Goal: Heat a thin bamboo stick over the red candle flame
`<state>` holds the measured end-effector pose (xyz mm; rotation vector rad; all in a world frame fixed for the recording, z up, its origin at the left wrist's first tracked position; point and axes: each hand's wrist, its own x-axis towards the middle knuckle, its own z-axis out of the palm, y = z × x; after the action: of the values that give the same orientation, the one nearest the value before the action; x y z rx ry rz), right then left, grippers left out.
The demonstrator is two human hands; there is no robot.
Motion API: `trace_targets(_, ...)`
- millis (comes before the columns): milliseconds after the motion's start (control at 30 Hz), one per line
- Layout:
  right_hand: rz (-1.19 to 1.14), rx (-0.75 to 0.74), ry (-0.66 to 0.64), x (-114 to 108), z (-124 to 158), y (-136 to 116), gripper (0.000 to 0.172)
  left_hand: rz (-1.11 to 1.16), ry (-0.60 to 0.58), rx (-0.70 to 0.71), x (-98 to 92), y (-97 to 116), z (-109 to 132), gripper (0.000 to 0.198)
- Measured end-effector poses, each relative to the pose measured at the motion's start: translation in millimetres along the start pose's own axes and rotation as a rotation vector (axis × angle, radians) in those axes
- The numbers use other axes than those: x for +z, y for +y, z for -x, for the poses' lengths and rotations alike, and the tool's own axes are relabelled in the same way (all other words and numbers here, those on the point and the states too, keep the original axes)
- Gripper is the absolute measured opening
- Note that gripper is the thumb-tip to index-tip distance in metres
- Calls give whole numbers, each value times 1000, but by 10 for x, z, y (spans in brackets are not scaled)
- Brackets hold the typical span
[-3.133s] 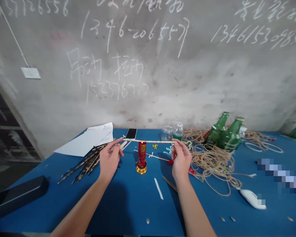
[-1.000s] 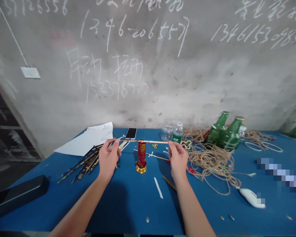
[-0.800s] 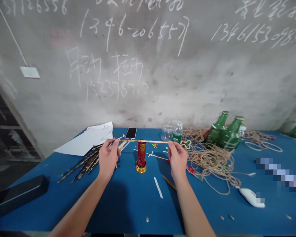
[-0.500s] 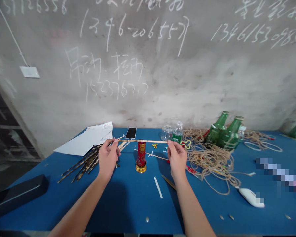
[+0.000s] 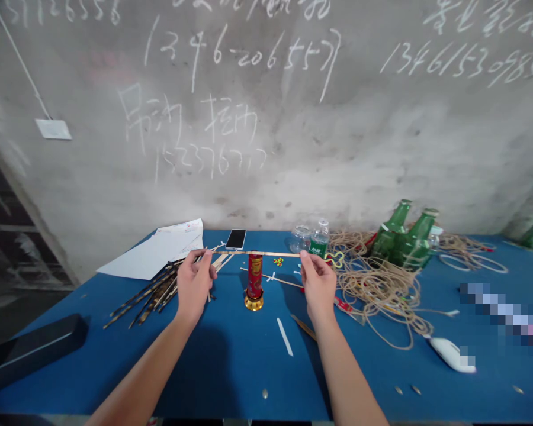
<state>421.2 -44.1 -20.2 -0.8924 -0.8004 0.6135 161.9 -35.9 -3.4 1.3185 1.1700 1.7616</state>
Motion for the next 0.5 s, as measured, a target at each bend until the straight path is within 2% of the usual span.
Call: trace_targets(500, 23, 5, -17, 11, 14, -25, 50, 27, -4, -8, -8, 15, 3, 41)
